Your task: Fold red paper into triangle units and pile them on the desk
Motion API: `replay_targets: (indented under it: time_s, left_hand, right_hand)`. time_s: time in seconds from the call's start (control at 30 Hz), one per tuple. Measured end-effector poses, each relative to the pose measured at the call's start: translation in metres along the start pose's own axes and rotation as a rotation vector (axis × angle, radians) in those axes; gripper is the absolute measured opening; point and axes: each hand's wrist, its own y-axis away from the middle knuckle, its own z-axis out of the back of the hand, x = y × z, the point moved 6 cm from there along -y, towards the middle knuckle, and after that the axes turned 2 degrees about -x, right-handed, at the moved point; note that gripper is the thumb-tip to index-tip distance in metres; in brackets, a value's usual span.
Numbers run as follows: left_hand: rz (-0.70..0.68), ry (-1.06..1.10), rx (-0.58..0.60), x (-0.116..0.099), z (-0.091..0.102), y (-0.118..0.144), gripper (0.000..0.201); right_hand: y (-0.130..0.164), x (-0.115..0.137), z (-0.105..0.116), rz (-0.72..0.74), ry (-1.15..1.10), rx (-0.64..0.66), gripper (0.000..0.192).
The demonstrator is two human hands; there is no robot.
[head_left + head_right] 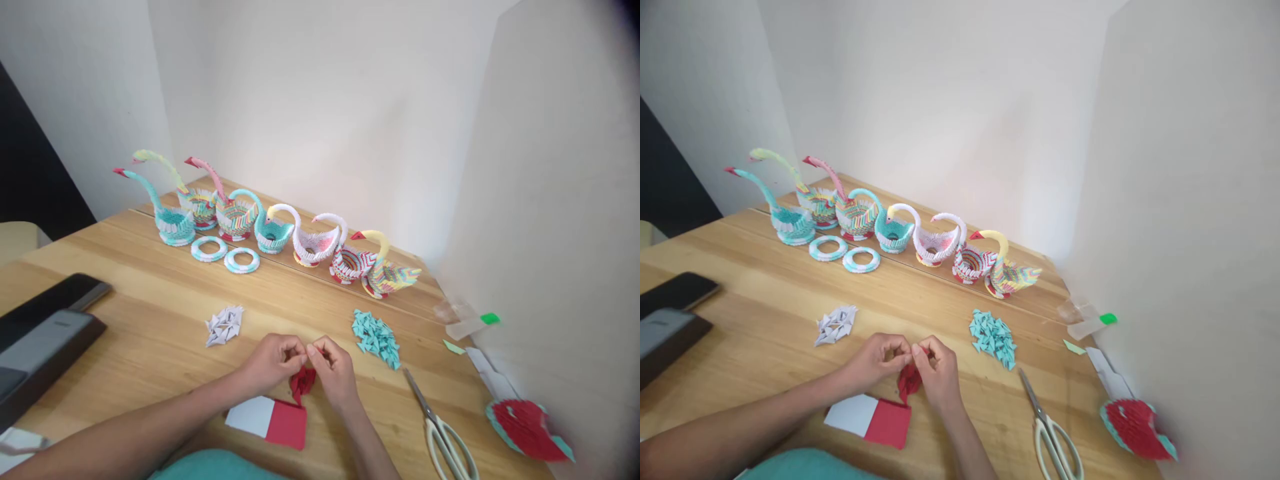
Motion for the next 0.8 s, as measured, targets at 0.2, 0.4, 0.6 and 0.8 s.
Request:
replay_targets:
  time_s: [0.2, 0.4, 0.6, 0.8]
  left_hand:
    - [0.010, 0.033, -0.039, 0.004, 0.000, -0.002, 0.023]
    - [0.012, 0.045, -0.019, 0.001, -0.001, -0.001, 0.032]
    - [-0.066, 0.205, -0.211, -0.012, 0.021, 0.002, 0.035]
    - [0.102, 0.584, -0.463, -0.003, 0.041, 0.000, 0.056]
  right_hand:
    - [-0.001, 0.003, 0.000, 0.050, 0.012, 0.008, 0.038]
    - [0.004, 0.010, 0.006, 0.260, 0.173, -0.042, 0.031]
    - [0.007, 0.004, 0.025, 0.194, -0.120, -0.320, 0.035]
    - [0.004, -0.010, 0.039, 0.107, -0.533, -0.546, 0.036]
